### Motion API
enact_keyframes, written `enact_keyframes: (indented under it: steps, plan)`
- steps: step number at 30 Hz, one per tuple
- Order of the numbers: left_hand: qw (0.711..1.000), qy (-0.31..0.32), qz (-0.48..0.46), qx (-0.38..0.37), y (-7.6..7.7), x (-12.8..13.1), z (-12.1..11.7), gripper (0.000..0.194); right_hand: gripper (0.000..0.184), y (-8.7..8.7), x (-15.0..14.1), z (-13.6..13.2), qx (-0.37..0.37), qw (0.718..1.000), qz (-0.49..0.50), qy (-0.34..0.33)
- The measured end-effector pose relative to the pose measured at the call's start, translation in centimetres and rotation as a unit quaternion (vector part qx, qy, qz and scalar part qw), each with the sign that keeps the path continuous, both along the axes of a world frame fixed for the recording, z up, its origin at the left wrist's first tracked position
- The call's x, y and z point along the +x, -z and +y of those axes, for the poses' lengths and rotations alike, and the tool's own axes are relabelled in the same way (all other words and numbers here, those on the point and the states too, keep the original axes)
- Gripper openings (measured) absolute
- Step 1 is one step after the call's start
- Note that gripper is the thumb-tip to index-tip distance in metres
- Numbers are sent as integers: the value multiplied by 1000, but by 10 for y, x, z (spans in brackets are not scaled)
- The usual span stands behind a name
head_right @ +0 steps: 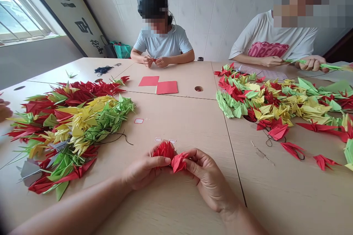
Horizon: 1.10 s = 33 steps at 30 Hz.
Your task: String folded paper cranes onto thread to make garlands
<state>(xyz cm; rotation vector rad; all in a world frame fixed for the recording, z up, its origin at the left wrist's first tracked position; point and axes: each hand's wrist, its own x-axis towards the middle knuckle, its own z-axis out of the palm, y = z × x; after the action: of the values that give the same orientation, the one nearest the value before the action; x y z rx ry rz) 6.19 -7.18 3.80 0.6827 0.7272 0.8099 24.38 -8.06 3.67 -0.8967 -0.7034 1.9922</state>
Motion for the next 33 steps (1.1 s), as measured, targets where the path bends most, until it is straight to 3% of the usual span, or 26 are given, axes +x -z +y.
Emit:
enact_keyframes:
  steps: [10, 22, 33]
  plan:
    - [997, -4, 37, 68, 3, -1, 0, 30, 8, 1, 1, 2, 15, 998, 25, 64]
    - [995, -62, 52, 54, 0, 0, 1, 28, 11, 1, -1, -1, 73, 994, -76, 37]
    - [997, -61, 32, 47, -2, 1, 1, 30, 15, 0, -4, -1, 75, 992, -64, 73]
